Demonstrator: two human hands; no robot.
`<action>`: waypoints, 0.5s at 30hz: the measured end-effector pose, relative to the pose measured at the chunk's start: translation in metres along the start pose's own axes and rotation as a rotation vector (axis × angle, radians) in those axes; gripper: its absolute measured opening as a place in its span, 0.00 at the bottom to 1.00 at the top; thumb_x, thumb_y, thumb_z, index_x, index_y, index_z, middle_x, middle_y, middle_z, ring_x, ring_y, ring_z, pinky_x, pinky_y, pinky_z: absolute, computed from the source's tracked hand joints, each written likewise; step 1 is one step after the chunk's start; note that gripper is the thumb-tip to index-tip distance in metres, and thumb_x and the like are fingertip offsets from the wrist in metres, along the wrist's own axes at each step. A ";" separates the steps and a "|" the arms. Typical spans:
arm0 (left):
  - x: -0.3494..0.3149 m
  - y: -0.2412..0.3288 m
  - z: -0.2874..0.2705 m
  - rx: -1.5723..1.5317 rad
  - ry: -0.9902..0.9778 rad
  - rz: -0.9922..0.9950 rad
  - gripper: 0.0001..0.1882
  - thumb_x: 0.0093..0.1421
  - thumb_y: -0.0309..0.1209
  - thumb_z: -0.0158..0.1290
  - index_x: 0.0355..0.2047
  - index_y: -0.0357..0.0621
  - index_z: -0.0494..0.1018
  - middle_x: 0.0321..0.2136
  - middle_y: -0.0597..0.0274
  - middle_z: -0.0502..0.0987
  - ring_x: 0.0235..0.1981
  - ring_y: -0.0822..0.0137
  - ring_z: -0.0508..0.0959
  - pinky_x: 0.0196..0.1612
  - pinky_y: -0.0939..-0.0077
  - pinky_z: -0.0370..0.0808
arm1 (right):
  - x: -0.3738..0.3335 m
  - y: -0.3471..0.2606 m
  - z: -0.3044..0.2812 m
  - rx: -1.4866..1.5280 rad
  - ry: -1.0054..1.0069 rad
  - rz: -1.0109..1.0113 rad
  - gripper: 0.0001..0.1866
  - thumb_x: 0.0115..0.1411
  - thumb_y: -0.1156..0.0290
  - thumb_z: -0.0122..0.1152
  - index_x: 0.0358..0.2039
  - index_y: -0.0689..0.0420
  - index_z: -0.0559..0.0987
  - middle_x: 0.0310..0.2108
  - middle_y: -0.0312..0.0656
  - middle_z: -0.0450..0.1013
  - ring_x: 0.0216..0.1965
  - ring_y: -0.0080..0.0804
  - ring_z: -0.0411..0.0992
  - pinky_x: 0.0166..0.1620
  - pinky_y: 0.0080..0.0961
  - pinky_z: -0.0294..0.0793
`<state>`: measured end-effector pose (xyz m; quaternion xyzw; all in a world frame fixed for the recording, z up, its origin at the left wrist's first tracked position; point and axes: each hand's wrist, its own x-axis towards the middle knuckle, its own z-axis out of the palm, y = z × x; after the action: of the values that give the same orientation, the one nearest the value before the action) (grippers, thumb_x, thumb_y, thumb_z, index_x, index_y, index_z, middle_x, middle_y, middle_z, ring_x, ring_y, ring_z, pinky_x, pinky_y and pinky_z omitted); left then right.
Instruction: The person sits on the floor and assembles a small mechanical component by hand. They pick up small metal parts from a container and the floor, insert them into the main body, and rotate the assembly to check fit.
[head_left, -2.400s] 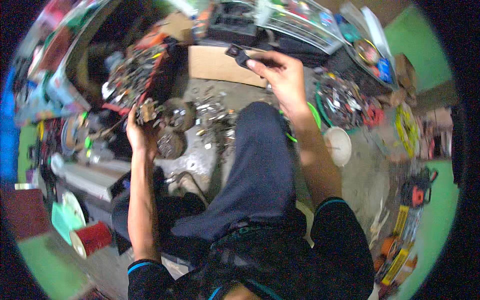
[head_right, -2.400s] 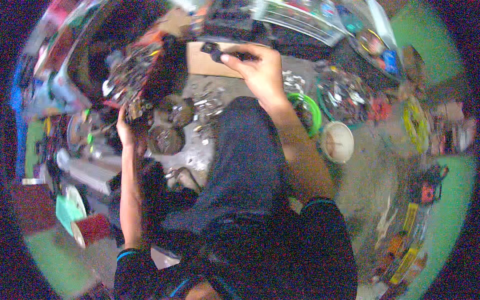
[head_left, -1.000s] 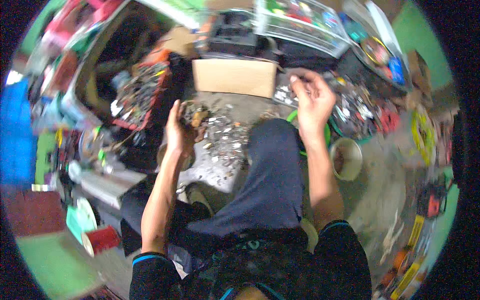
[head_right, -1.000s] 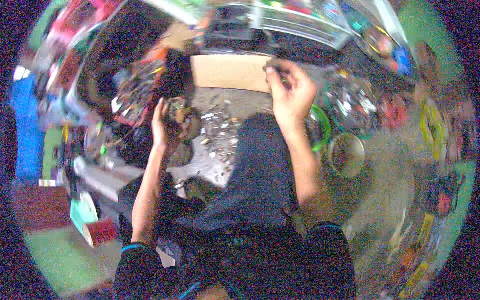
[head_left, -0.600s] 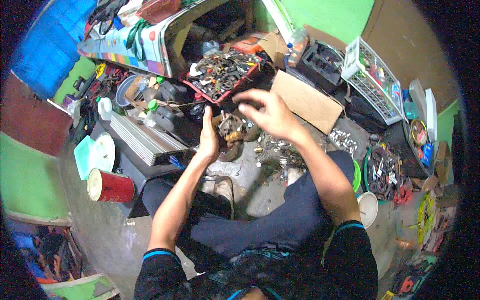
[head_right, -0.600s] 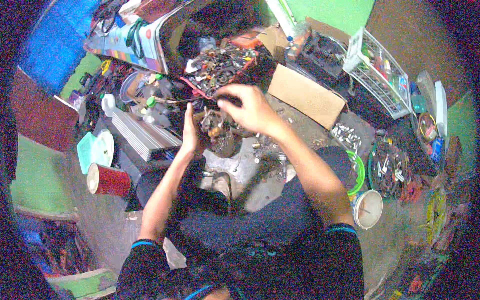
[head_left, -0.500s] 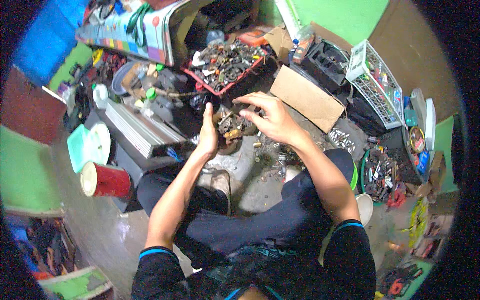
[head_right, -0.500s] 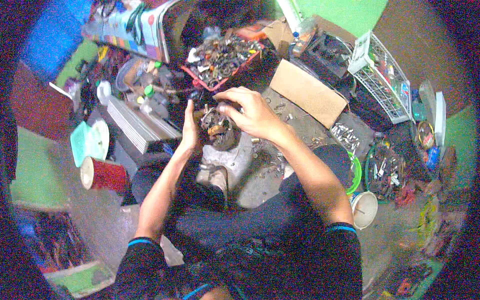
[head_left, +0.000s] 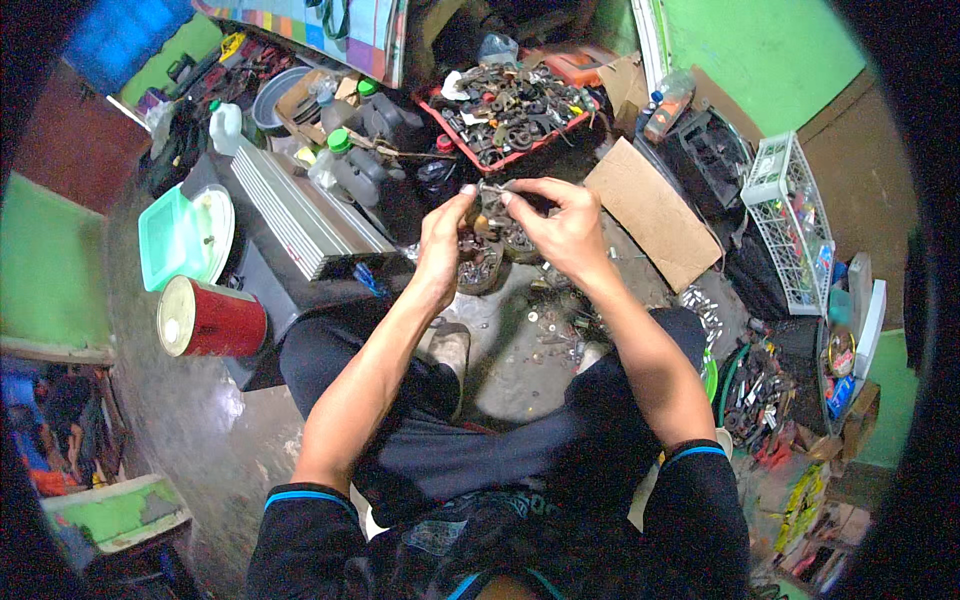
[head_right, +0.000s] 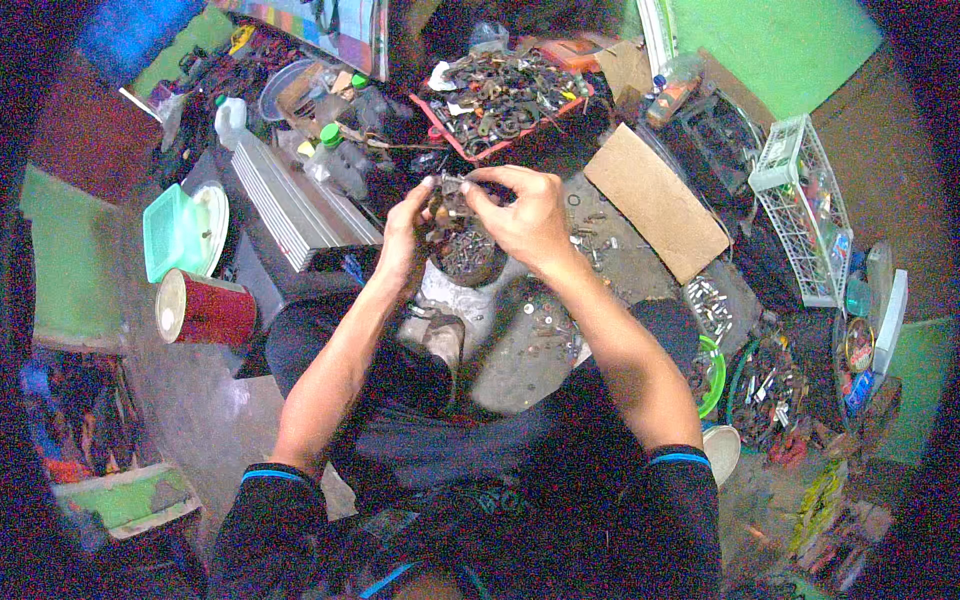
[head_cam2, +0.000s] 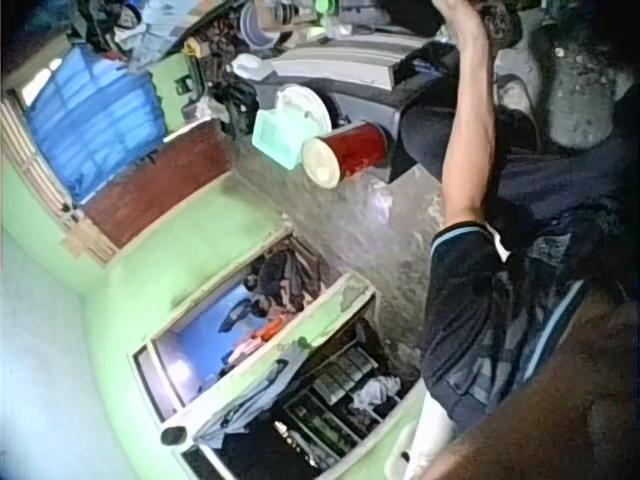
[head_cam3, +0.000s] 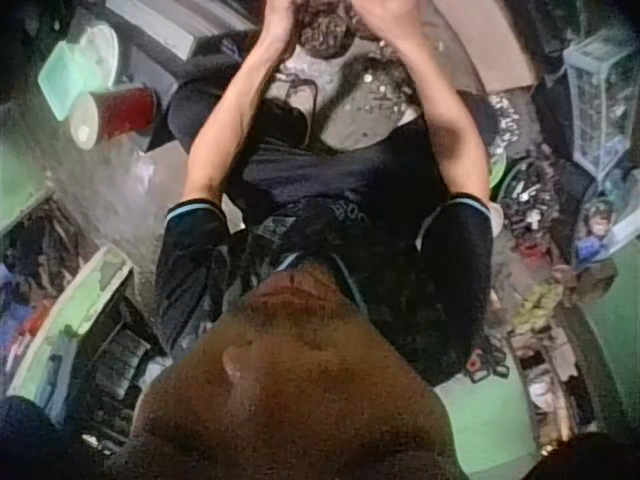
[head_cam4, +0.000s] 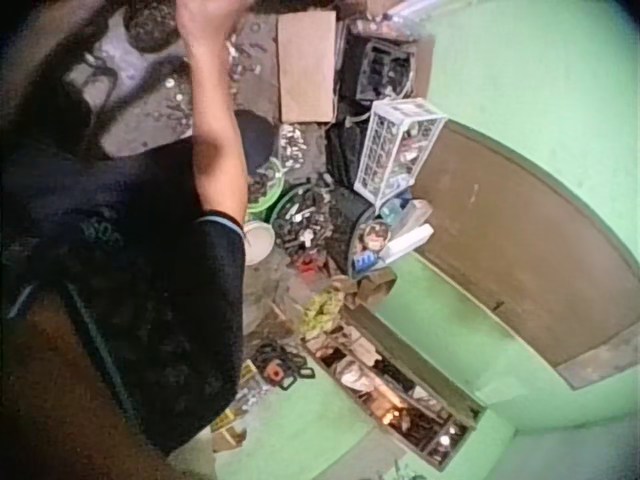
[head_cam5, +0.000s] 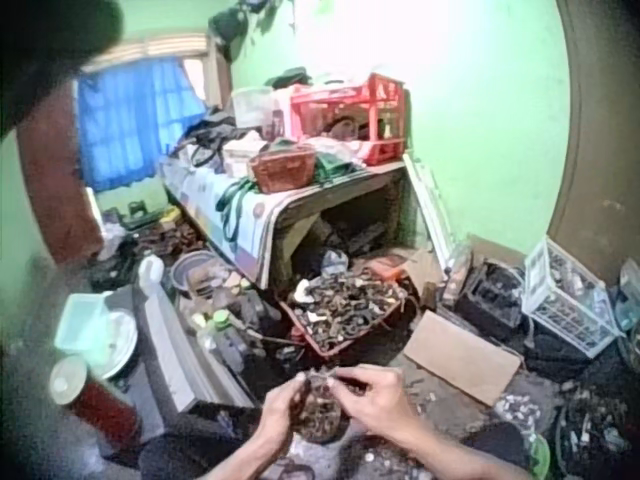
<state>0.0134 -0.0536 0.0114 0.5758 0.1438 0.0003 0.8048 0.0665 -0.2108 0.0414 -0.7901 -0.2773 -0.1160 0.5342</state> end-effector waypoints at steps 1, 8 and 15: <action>0.001 -0.004 0.003 -0.019 0.028 0.029 0.17 0.65 0.47 0.45 0.33 0.47 0.73 0.25 0.70 0.74 0.23 0.77 0.73 0.20 0.80 0.67 | -0.001 -0.001 0.003 -0.018 -0.018 -0.003 0.09 0.50 0.70 0.66 0.30 0.62 0.82 0.27 0.47 0.78 0.26 0.36 0.78 0.31 0.28 0.75; -0.003 -0.002 0.012 0.013 0.140 0.033 0.16 0.66 0.38 0.46 0.31 0.38 0.74 0.21 0.69 0.73 0.23 0.79 0.70 0.26 0.81 0.66 | -0.003 0.008 0.009 -0.096 -0.042 -0.079 0.08 0.50 0.69 0.64 0.28 0.60 0.82 0.26 0.48 0.77 0.27 0.42 0.77 0.32 0.33 0.75; -0.002 -0.013 0.003 0.253 0.229 0.209 0.15 0.59 0.35 0.49 0.28 0.34 0.77 0.22 0.67 0.75 0.23 0.77 0.69 0.30 0.78 0.66 | 0.026 0.023 -0.024 0.056 0.077 0.288 0.11 0.56 0.67 0.64 0.34 0.63 0.83 0.27 0.37 0.79 0.29 0.19 0.73 0.36 0.20 0.72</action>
<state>0.0105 -0.0610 0.0008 0.6804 0.1725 0.1313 0.7001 0.1037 -0.2306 0.0459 -0.8014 -0.1435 -0.0605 0.5774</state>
